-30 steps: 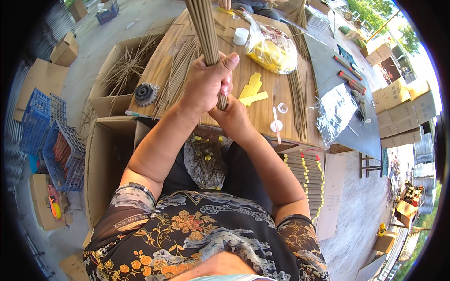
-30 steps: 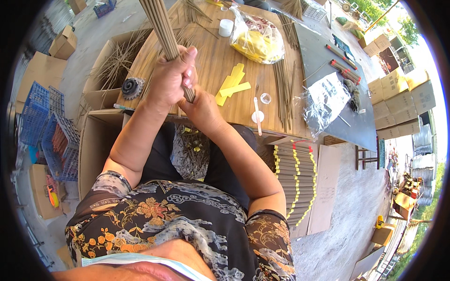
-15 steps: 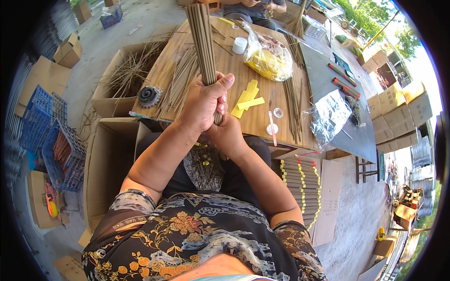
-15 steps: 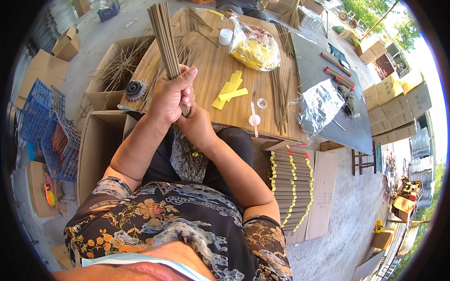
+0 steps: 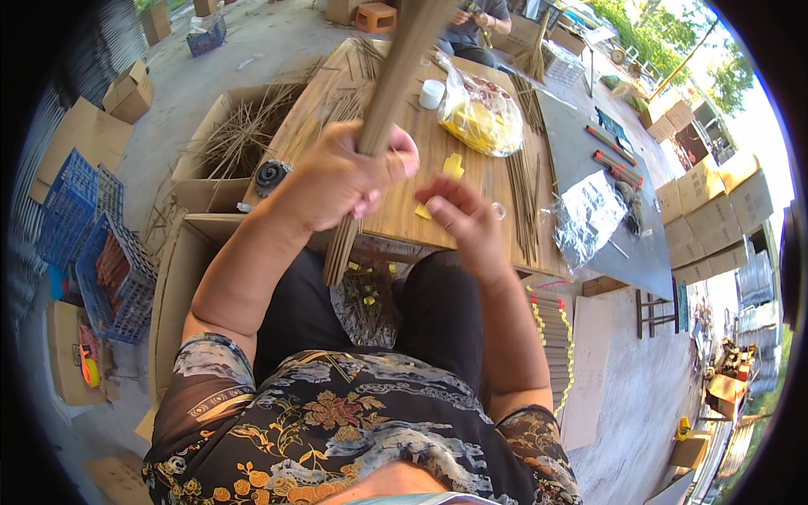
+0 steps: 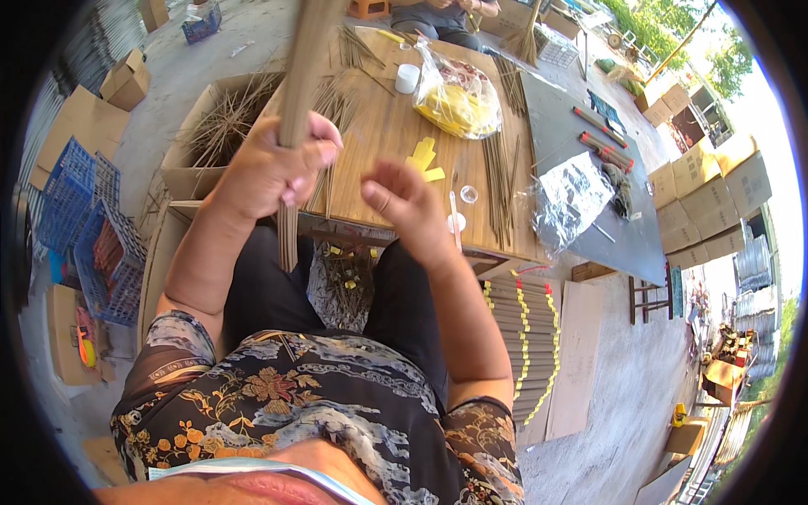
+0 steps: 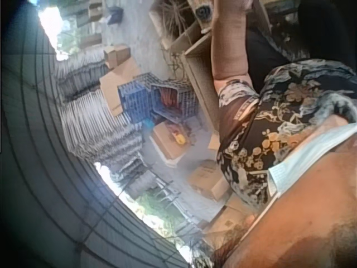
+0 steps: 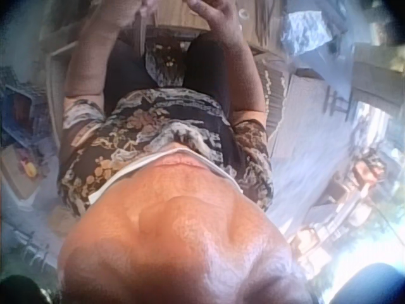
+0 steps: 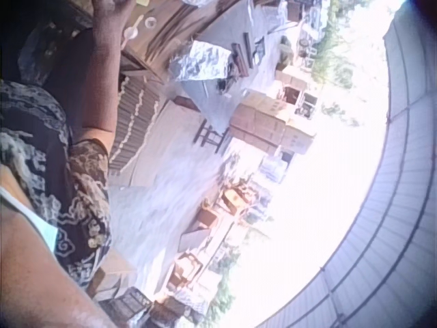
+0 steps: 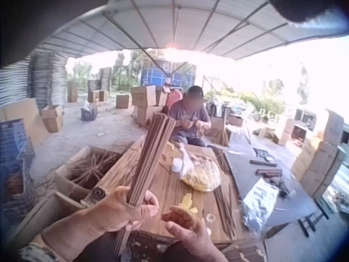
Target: The person gathers thin sticks from a cardboard box, aligns them into bundles, and wraps the ends with yellow paper. They use a small stick to apply adhesive to secure the paper. The process is repeated for multiple bundles.
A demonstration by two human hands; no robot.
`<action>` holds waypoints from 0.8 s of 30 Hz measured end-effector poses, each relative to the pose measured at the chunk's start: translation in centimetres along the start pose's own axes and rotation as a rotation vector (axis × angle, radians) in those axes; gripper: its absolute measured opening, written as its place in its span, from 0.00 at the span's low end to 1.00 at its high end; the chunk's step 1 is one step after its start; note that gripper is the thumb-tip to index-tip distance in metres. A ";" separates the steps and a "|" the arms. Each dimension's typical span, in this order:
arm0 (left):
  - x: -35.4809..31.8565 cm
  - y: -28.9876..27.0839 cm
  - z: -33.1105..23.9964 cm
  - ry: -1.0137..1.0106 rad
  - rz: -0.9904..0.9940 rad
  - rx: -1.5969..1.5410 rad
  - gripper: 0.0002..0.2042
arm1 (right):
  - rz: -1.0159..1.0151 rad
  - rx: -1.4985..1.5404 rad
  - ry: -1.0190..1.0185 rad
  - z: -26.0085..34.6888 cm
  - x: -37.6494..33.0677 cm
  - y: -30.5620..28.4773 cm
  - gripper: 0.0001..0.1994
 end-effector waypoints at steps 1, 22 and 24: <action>-0.3 1.1 0.8 -0.074 0.058 0.030 0.07 | 0.053 0.057 -0.119 2.5 0.4 0.6 0.28; -1.8 3.4 8.5 0.243 -0.217 0.957 0.18 | -0.281 0.592 -0.231 2.3 0.3 1.5 0.11; -1.4 3.2 9.6 0.277 -0.152 0.830 0.14 | -0.259 0.526 -0.213 2.3 0.1 1.5 0.10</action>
Point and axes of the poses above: each hand's wrist, its own x-axis towards the middle knuckle, its own y-axis out of the palm, z = x × y, the point moved 5 cm from there along x, towards the middle knuckle, and after that the axes turned 1 degree about y, right-handed, at the moved point
